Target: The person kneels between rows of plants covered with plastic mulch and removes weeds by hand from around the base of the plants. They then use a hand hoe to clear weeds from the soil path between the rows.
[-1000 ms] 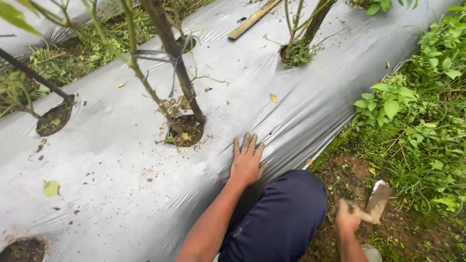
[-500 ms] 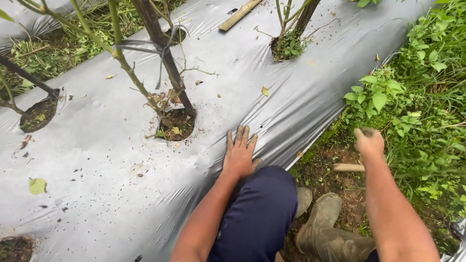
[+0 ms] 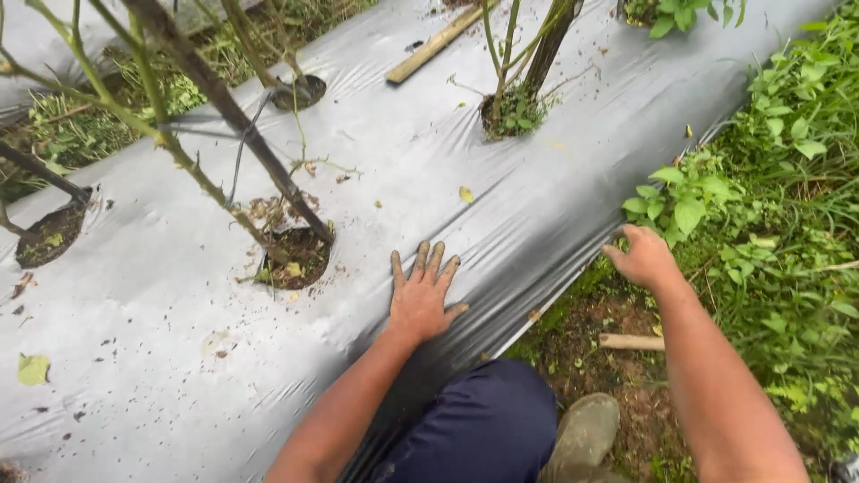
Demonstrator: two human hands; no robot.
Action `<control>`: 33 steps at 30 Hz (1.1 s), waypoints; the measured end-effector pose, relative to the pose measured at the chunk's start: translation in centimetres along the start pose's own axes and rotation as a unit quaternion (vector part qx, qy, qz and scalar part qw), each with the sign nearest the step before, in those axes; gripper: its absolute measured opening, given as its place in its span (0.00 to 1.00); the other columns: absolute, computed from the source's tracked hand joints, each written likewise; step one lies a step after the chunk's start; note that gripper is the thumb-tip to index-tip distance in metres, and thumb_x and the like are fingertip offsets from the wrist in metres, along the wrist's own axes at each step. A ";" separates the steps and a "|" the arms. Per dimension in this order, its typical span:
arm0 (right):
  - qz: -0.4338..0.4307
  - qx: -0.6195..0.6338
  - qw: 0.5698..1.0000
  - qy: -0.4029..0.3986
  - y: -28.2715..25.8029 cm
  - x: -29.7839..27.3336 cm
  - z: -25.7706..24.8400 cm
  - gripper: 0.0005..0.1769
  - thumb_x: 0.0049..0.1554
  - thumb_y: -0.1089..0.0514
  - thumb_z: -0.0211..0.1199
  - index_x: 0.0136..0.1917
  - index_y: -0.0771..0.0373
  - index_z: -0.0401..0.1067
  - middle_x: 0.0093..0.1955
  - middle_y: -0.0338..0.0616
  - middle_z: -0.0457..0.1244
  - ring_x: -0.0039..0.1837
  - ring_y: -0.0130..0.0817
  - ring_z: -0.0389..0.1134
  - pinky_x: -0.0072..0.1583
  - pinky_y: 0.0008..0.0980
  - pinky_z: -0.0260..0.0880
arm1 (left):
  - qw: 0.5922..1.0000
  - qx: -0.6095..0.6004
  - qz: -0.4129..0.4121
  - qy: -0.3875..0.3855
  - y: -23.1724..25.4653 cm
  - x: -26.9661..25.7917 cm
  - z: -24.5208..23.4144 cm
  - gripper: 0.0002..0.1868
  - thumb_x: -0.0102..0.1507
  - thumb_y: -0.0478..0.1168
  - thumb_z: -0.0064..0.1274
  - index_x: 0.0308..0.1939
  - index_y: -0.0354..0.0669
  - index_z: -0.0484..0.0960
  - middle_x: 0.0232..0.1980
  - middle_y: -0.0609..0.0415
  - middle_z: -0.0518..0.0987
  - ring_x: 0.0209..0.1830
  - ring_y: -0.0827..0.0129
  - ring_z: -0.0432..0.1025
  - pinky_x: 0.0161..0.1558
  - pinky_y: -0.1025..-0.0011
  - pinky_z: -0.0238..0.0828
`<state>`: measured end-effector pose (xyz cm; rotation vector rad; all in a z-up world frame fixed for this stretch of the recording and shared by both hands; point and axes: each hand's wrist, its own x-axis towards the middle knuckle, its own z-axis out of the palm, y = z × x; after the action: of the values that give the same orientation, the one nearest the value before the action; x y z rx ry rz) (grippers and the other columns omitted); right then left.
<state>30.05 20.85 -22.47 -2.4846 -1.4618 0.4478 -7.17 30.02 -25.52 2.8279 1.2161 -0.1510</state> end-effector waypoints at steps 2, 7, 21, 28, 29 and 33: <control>-0.014 0.006 1.000 -0.011 1.0 1.2 1.3 0.27 0.62 0.51 0.62 0.66 0.74 0.71 0.65 0.69 0.65 0.71 0.64 0.63 0.73 0.60 0.61 | 1.000 -0.007 -0.006 0.000 0.3 1.7 -0.4 0.48 0.64 0.70 0.42 0.82 0.57 0.48 0.85 0.47 0.41 0.85 0.49 0.32 0.74 0.27 0.16; 0.030 0.086 0.996 -0.003 6.1 8.4 7.0 0.28 0.64 0.39 0.61 0.69 0.56 0.70 0.65 0.56 0.64 0.70 0.52 0.64 0.70 0.57 0.62 | 0.997 0.055 -0.023 0.048 -0.2 9.1 -2.7 0.47 0.64 0.76 0.34 0.82 0.62 0.47 0.86 0.53 0.38 0.85 0.51 0.29 0.75 0.27 0.18; -0.076 0.108 0.989 0.067 -3.3 14.7 6.5 0.24 0.63 0.46 0.62 0.68 0.57 0.68 0.64 0.50 0.62 0.68 0.48 0.66 0.68 0.48 0.67 | 0.993 -0.033 -0.099 -0.049 -2.5 14.3 -4.7 0.48 0.62 0.81 0.21 0.82 0.70 0.44 0.87 0.61 0.37 0.86 0.54 0.27 0.71 0.21 0.18; -0.069 0.206 0.968 0.125 -8.6 18.9 5.3 0.30 0.61 0.53 0.67 0.72 0.66 0.64 0.64 0.55 0.59 0.68 0.48 0.65 0.67 0.42 0.69 | 0.974 -0.065 -0.193 -0.095 -2.4 15.8 -8.4 0.49 0.63 0.80 0.18 0.83 0.65 0.41 0.87 0.53 0.36 0.85 0.47 0.23 0.65 0.16 0.21; -0.067 0.207 0.968 0.127 -8.9 20.0 5.8 0.30 0.61 0.53 0.67 0.72 0.66 0.64 0.64 0.55 0.59 0.68 0.48 0.65 0.67 0.42 0.69 | 0.975 -0.064 -0.191 -0.094 -2.5 16.0 -8.4 0.49 0.63 0.80 0.18 0.83 0.65 0.41 0.87 0.53 0.36 0.85 0.47 0.23 0.65 0.16 0.21; -0.001 0.133 0.983 0.129 -10.7 24.3 6.4 0.48 0.54 0.33 0.69 0.76 0.63 0.62 0.64 0.50 0.56 0.69 0.55 0.58 0.69 0.59 0.62 | 0.975 -0.075 -0.183 -0.101 -2.9 16.5 -8.6 0.51 0.62 0.80 0.19 0.83 0.63 0.40 0.87 0.51 0.35 0.85 0.44 0.23 0.64 0.14 0.21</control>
<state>30.15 47.57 -28.34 -2.2333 -1.2166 0.2853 2.60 44.72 -18.91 2.3692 1.6091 -0.3374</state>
